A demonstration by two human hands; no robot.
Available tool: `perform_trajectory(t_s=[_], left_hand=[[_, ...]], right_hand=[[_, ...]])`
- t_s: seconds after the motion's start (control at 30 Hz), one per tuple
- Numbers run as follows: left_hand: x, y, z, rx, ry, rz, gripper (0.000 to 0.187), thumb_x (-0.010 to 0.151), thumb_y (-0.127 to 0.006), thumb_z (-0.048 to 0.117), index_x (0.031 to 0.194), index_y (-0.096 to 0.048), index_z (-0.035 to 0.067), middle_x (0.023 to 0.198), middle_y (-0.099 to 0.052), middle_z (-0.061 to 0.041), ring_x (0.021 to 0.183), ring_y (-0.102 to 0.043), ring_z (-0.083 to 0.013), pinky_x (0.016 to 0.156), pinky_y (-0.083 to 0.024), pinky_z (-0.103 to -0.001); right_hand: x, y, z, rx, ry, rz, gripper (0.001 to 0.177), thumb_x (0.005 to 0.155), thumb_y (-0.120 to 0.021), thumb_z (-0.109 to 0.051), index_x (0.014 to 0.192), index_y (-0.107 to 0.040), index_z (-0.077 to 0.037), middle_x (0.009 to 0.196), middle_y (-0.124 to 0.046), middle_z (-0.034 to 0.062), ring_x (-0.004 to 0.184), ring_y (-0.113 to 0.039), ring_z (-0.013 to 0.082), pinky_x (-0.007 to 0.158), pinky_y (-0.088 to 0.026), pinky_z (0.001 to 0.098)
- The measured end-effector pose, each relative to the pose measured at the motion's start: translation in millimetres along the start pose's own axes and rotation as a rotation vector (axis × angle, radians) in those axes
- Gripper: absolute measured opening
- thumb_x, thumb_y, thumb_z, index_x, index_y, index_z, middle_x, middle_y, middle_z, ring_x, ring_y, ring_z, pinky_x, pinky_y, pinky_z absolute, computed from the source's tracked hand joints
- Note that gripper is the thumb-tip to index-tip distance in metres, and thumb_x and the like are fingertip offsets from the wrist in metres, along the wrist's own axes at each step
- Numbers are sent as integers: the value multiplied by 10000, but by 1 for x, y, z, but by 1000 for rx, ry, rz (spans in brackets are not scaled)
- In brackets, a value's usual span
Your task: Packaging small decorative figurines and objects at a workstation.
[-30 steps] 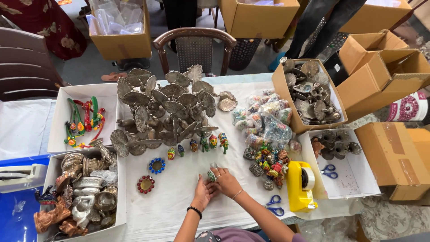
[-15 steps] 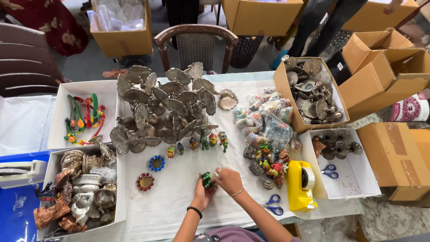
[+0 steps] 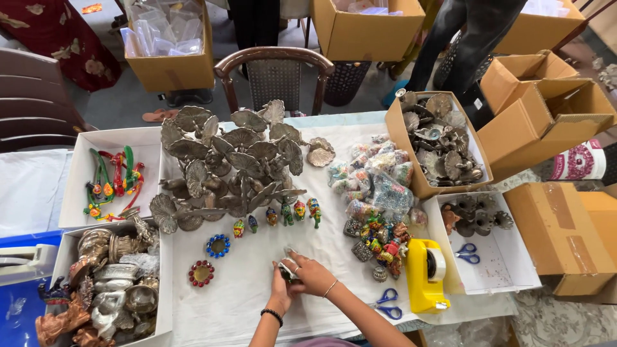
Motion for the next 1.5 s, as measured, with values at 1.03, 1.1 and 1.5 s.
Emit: perform_trajectory(t_s=[1.03,1.1,1.5], left_hand=[[13,7,-9,14,-33,-34,653,1002,-400,646,1167,-622,55,1019,-726,-78,887,-705,-205,816,-617,-336],[18,12,-10,87,-39,-24,657,999,-399,676,1197,-665,109,1021,-724,-31,837,-634,-155,741,-540,-305],[21,15,-9,97,-58,-113,714,989,-360,703,1226,-611,79,990,-684,-77,819,-691,-195,811,-589,-373]], right_hand=[[5,-3,42,217,-224,131,510,837,-738,-352,1252,-681,-62,1128,-741,189,971,-690,371,812,-561,441],[0,-20,57,183,-336,119,469,890,-725,-448,1116,-682,-39,982,-738,199,878,-705,371,761,-567,442],[-1,15,4,-247,-188,365,379,876,-645,-281,1230,-706,-158,1157,-736,84,1102,-659,301,898,-529,436]])
Point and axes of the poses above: each hand's wrist, its own x-axis towards the middle knuckle, its own y-axis out of the back of the hand, z = x × y, the point moved 4 cm from there along x, towards the middle knuckle
